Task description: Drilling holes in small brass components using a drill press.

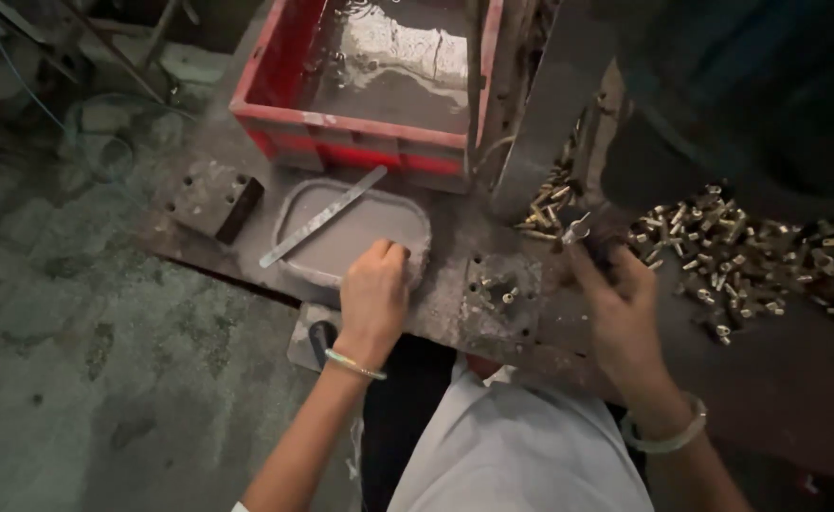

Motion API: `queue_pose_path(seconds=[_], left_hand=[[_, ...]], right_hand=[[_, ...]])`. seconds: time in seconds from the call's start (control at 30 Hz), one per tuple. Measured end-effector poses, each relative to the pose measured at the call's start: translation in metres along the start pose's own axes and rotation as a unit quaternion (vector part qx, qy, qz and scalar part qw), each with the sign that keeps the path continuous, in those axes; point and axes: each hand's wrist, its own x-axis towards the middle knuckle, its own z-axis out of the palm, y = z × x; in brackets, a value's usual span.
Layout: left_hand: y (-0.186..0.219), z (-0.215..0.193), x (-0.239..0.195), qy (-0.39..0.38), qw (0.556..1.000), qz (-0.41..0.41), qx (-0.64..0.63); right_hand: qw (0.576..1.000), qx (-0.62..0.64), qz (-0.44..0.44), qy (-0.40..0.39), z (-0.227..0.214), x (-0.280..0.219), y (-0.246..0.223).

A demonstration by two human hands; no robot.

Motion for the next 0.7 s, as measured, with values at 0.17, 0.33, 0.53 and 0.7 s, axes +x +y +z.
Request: queue_pose_path(seconds=[0.17,0.33,0.53,0.7], left_hand=[[-0.006,0.003,-0.001,-0.003,0.995,-0.052,-0.082],[-0.045,0.015,-0.005,-0.051,0.915,-0.207,-0.344],[-0.018,0.024,-0.029,-0.078,0.752,-0.252,-0.605],[0.040,0.046,-0.074,-0.050,0.832,-0.215,-0.509]], right_hand=[[1.000,0.019,0.021,0.010,0.001,-0.002,-0.001],[0.999,0.034,0.017,0.002,0.001,0.005,-0.003],[1.000,0.018,-0.002,-0.009,-0.004,0.004,0.008],[1.000,0.030,-0.006,-0.006,0.005,0.001,-0.006]])
